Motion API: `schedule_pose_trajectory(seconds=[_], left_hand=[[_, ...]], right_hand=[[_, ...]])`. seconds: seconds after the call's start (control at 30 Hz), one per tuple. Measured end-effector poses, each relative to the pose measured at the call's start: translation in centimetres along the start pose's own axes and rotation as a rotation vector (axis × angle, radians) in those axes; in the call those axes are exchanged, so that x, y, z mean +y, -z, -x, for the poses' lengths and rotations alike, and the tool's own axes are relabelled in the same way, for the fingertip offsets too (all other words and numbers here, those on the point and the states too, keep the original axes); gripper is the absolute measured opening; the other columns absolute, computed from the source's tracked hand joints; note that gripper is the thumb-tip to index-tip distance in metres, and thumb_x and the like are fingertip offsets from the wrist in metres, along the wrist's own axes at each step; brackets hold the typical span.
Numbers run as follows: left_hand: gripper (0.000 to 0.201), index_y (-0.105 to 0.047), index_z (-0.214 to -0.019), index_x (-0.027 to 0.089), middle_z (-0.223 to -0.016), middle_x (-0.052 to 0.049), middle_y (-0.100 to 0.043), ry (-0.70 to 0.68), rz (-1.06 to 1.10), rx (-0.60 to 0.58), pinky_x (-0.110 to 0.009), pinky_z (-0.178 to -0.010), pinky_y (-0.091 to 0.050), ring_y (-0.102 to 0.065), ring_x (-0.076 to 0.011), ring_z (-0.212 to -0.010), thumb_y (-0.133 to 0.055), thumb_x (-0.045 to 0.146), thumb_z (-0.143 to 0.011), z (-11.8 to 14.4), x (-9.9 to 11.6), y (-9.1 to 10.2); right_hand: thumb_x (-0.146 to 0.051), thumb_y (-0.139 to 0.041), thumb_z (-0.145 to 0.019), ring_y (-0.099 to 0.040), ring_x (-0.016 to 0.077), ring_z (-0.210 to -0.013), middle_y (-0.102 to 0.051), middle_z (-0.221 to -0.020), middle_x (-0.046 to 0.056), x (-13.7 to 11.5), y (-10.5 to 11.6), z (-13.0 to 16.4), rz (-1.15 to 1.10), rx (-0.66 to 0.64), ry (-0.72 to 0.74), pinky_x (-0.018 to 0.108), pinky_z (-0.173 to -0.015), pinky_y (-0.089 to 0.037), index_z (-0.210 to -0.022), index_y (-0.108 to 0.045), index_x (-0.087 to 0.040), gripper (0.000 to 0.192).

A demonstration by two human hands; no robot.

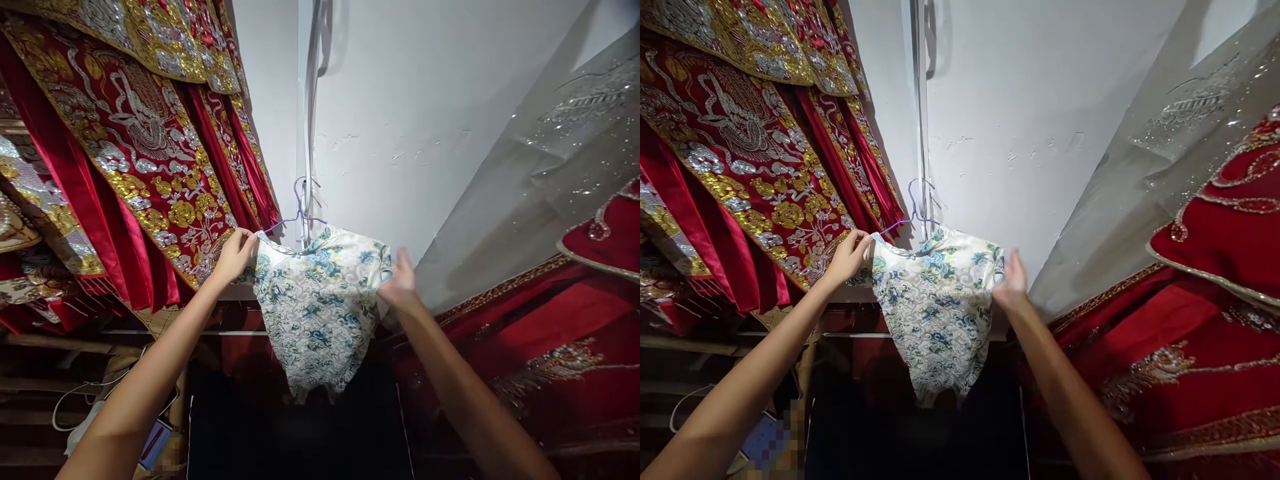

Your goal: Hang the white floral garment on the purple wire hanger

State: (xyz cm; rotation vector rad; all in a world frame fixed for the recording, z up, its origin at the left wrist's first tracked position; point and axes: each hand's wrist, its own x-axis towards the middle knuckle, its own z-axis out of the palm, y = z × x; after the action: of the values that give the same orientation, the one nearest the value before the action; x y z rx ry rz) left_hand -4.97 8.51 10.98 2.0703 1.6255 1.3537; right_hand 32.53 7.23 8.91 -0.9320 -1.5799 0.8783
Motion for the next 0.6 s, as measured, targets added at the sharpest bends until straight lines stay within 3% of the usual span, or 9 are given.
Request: schedule_pose_trajectory(seconds=[0.07, 0.13, 0.27, 0.33, 0.4, 0.43, 0.5, 0.53, 0.6], left_hand=[[0.031, -0.056, -0.105, 0.02, -0.095, -0.004, -0.066, -0.004, 0.044, -0.014, -0.029, -0.075, -0.045, -0.06, -0.0189, -0.082, -0.047, 0.047, -0.095, -0.1, 0.4, 0.1], [0.032, -0.055, -0.11, 0.02, -0.101, -0.005, -0.065, -0.031, 0.079, -0.02, -0.03, -0.078, -0.046, -0.06, -0.0192, -0.088, -0.048, 0.047, -0.095, -0.6, 1.3, -0.1], [0.035, -0.057, -0.117, 0.019, -0.104, -0.006, -0.065, -0.099, 0.148, -0.027, -0.032, -0.084, -0.047, -0.06, -0.02, -0.093, -0.051, 0.045, -0.094, -2.2, 3.2, -0.6], [0.034, -0.06, -0.112, 0.018, -0.102, -0.007, -0.066, -0.142, 0.199, -0.083, -0.032, -0.085, -0.048, -0.061, -0.0202, -0.093, -0.051, 0.045, -0.094, -2.4, 3.7, -0.8], [0.034, -0.064, -0.103, 0.017, -0.099, -0.007, -0.067, -0.168, 0.261, -0.159, -0.033, -0.087, -0.048, -0.062, -0.0206, -0.092, -0.049, 0.046, -0.095, -1.7, 3.8, -1.2], [0.035, -0.065, -0.1, 0.016, -0.099, -0.008, -0.067, -0.178, 0.299, -0.194, -0.034, -0.089, -0.048, -0.062, -0.0211, -0.094, -0.048, 0.046, -0.096, -1.1, 3.8, -1.5], [0.036, -0.068, -0.098, 0.017, -0.105, -0.01, -0.067, -0.202, 0.392, -0.254, -0.037, -0.096, -0.046, -0.062, -0.0228, -0.102, -0.048, 0.047, -0.096, 0.4, 4.0, -2.1], [0.035, -0.069, -0.098, 0.017, -0.109, -0.01, -0.067, -0.219, 0.446, -0.285, -0.039, -0.1, -0.045, -0.062, -0.0237, -0.107, -0.049, 0.047, -0.096, 1.2, 4.4, -2.5], [0.034, -0.071, -0.097, 0.018, -0.117, -0.012, -0.066, -0.252, 0.557, -0.364, -0.042, -0.104, -0.043, -0.06, -0.0255, -0.115, -0.053, 0.047, -0.094, 2.7, 5.6, -3.2]], right_hand=[[-0.075, -0.015, -0.091, -0.063, 0.0349, -0.114, -0.07, -0.11, 0.016, -0.6, 0.9, -0.4, -0.112, 0.022, -0.035, 0.05, -0.091, -0.051, -0.12, -0.065, -0.018, 0.081], [-0.075, -0.01, -0.09, -0.063, 0.0357, -0.114, -0.071, -0.105, 0.017, -2.2, 1.2, -0.7, -0.171, 0.048, -0.048, 0.052, -0.093, -0.049, -0.124, -0.063, -0.016, 0.087], [-0.081, -0.006, -0.085, -0.065, 0.0345, -0.108, -0.071, -0.089, 0.016, -6.8, -0.6, -0.5, -0.133, -0.004, -0.052, 0.051, -0.092, -0.048, -0.123, -0.065, -0.015, 0.096], [-0.087, -0.012, -0.08, -0.067, 0.0341, -0.102, -0.071, -0.086, 0.016, -8.2, -2.1, 0.0, -0.141, -0.267, -0.075, 0.049, -0.088, -0.051, -0.11, -0.072, -0.014, 0.099], [-0.086, -0.032, -0.08, -0.067, 0.0329, -0.101, -0.073, -0.092, 0.016, -8.0, -3.2, 0.7, -0.09, -0.631, -0.086, 0.045, -0.087, -0.052, -0.104, -0.074, -0.014, 0.086], [-0.079, -0.043, -0.081, -0.067, 0.032, -0.103, -0.073, -0.099, 0.015, -7.3, -3.6, 1.0, -0.016, -0.742, -0.08, 0.044, -0.088, -0.052, -0.107, -0.073, -0.016, 0.074], [-0.061, -0.06, -0.083, -0.062, 0.0315, -0.114, -0.068, -0.12, 0.013, -4.9, -4.5, 1.5, 0.217, -0.696, -0.023, 0.046, -0.097, -0.049, -0.123, -0.066, -0.021, 0.057], [-0.055, -0.065, -0.082, -0.057, 0.0326, -0.122, -0.061, -0.134, 0.013, -3.3, -5.1, 1.8, 0.349, -0.574, 0.033, 0.049, -0.103, -0.045, -0.134, -0.058, -0.024, 0.061], [-0.049, -0.075, -0.072, -0.036, 0.0374, -0.141, -0.037, -0.156, 0.015, -0.2, -6.8, 2.3, 0.574, -0.357, 0.197, 0.056, -0.114, -0.031, -0.153, -0.033, -0.024, 0.094]])
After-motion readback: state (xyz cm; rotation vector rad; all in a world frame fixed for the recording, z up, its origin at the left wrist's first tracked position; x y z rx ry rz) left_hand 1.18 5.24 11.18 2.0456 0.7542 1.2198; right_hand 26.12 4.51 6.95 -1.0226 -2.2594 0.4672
